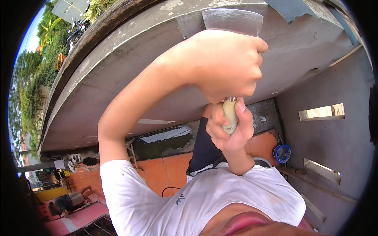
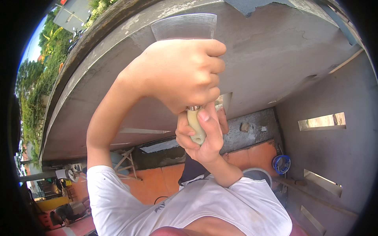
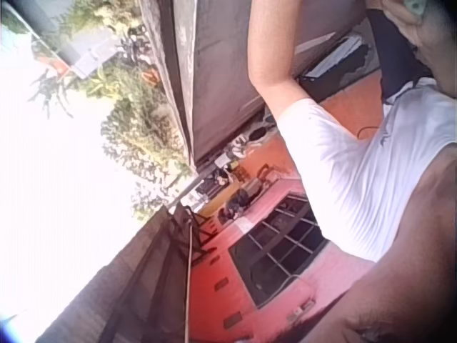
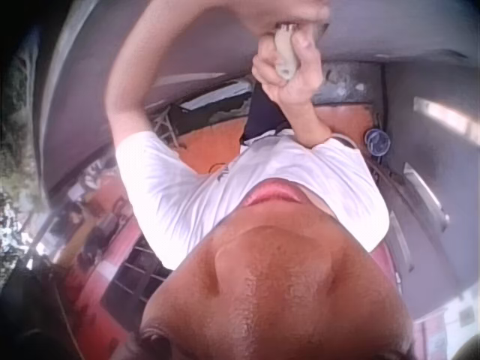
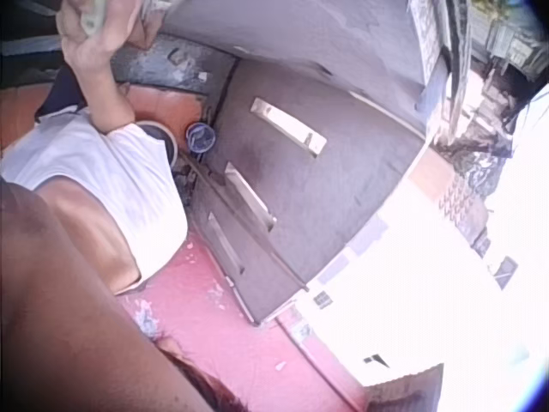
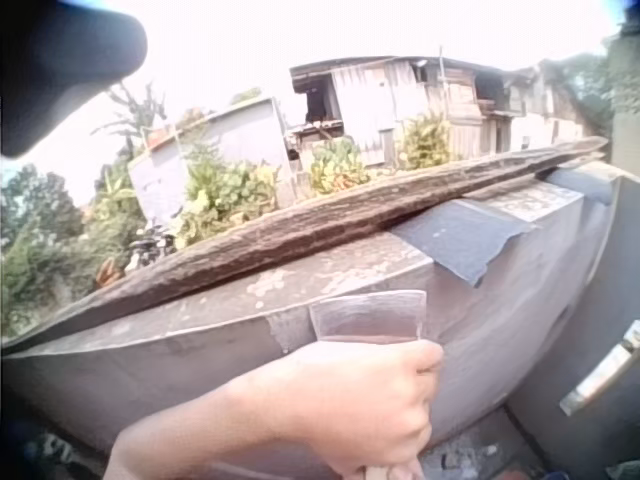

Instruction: The person uses a trowel to apply and smooth plaster onto a ceiling surface. The person repeatedly scoops material and spreads it across the ceiling, working in sections to create a uniform finish.

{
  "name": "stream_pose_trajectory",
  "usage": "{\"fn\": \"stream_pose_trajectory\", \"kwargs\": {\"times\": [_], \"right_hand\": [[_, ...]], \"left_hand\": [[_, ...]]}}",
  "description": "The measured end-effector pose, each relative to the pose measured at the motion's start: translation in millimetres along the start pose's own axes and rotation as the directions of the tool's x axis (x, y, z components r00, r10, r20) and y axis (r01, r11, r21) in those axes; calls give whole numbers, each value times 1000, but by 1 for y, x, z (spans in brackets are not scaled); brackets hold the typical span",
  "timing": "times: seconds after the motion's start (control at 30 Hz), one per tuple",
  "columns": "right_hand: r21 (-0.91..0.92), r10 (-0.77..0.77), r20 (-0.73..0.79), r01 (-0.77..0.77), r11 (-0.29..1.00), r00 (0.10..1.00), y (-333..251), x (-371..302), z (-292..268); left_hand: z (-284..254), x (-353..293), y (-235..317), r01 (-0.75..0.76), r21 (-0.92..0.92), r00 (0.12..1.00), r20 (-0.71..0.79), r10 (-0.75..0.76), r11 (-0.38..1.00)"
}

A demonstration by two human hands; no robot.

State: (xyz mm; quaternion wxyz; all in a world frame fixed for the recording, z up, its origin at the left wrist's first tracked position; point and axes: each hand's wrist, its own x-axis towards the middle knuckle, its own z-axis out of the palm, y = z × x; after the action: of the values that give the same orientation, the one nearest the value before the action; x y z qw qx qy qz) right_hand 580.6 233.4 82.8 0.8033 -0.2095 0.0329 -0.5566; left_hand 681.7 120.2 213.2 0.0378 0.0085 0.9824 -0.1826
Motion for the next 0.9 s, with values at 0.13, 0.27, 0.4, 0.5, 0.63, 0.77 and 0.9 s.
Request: {"fn": "stream_pose_trajectory", "kwargs": {"times": [0.13,0.27,0.4,0.5,0.63,0.77,0.9], "right_hand": [[-4,-3,-7,3,1000,1000,-4,1,2],[-25,-1,-20,1,1000,1000,-3,-2,-2],[-42,1,-36,-3,999,999,2,-2,-9],[-13,22,-42,-23,1000,999,4,-6,-9],[-47,-9,-18,8,999,1000,6,-3,-4],[-50,-15,-39,13,999,999,14,-5,-1],[-48,-21,-2,21,999,1000,-2,10,5]], "left_hand": [[-3,3,-3,6,-6,1000,-19,-6,1000],[4,4,0,-8,-14,999,-33,8,1000],[4,3,-1,-23,-28,1000,-1,23,999],[10,3,3,-8,-21,1000,4,8,1000],[4,2,-1,-58,-31,998,-23,57,998],[9,-5,4,-66,-39,994,-86,62,997],[-5,-2,-14,-47,28,997,-61,49,998]]}}
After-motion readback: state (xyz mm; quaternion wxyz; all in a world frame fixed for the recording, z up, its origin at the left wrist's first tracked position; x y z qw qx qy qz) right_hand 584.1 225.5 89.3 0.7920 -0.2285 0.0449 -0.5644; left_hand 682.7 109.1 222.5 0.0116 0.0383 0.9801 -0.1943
